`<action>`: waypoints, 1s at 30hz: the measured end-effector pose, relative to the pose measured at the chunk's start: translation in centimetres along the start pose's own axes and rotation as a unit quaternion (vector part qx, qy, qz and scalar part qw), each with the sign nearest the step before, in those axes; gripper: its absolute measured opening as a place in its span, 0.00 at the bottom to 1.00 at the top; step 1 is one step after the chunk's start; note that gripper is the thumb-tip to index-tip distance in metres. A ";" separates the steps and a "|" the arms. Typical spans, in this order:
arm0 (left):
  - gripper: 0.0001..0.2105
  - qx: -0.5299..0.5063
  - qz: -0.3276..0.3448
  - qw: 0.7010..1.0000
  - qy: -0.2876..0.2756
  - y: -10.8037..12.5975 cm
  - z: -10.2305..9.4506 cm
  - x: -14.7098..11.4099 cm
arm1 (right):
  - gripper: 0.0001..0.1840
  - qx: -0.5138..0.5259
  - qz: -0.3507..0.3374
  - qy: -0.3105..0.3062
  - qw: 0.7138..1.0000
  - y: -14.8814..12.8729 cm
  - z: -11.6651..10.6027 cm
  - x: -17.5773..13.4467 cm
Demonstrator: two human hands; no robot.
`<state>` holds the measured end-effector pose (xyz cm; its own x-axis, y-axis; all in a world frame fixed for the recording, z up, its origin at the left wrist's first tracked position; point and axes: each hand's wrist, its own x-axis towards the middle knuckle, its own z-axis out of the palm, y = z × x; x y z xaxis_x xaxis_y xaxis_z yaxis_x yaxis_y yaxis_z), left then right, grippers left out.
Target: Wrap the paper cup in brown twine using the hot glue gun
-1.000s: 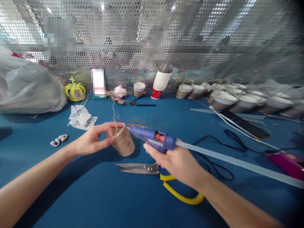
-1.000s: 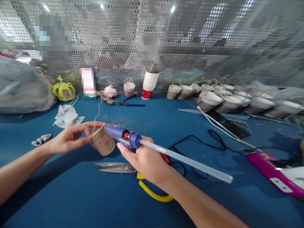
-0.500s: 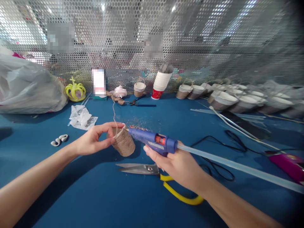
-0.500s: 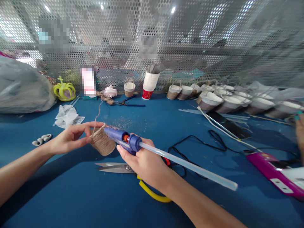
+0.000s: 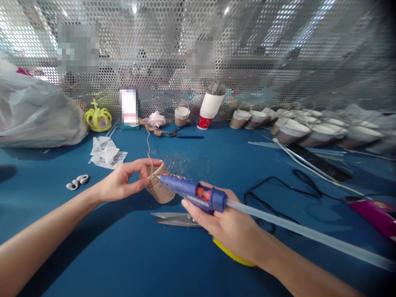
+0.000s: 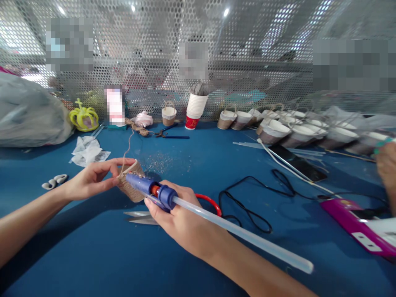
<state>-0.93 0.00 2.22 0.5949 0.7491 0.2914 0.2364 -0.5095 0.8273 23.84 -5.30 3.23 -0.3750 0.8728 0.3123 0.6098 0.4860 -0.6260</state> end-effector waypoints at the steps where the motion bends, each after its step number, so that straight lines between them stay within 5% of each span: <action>1: 0.09 0.000 0.000 1.000 0.000 0.0 0.0 0.0 | 0.03 0.013 0.000 -0.005 1.000 -0.2 0.0 0.1; 8: 0.08 -0.008 0.003 1.000 -0.006 -0.2 -0.1 0.0 | 0.13 0.150 0.129 -0.071 0.978 -0.3 -1.5 1.2; 11: 0.08 -0.003 0.001 1.000 -0.003 -0.2 -0.1 0.0 | 0.16 0.195 0.150 -0.017 0.969 1.8 -2.4 2.6; 13: 0.08 0.003 0.002 1.000 -0.004 -0.2 0.0 0.0 | 0.15 0.164 0.178 0.039 0.969 3.6 -2.8 3.8; 17: 0.08 0.017 0.008 1.000 -0.006 0.0 0.0 -0.1 | 0.13 0.133 0.285 0.050 0.948 6.5 -2.5 6.2; 22: 0.07 0.030 0.015 0.999 -0.005 0.3 0.2 -0.1 | 0.09 0.115 0.287 0.016 0.951 7.9 -1.5 8.2; 30: 0.06 0.037 0.029 0.999 -0.009 0.6 0.2 0.0 | 0.20 -0.053 0.291 -0.013 0.955 8.7 -0.5 10.2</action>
<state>-0.66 -0.37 2.59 0.6226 0.7103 0.3283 0.2577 -0.5823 0.7711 25.73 7.84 1.33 0.0325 0.9959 -0.0842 0.7866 -0.0775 -0.6126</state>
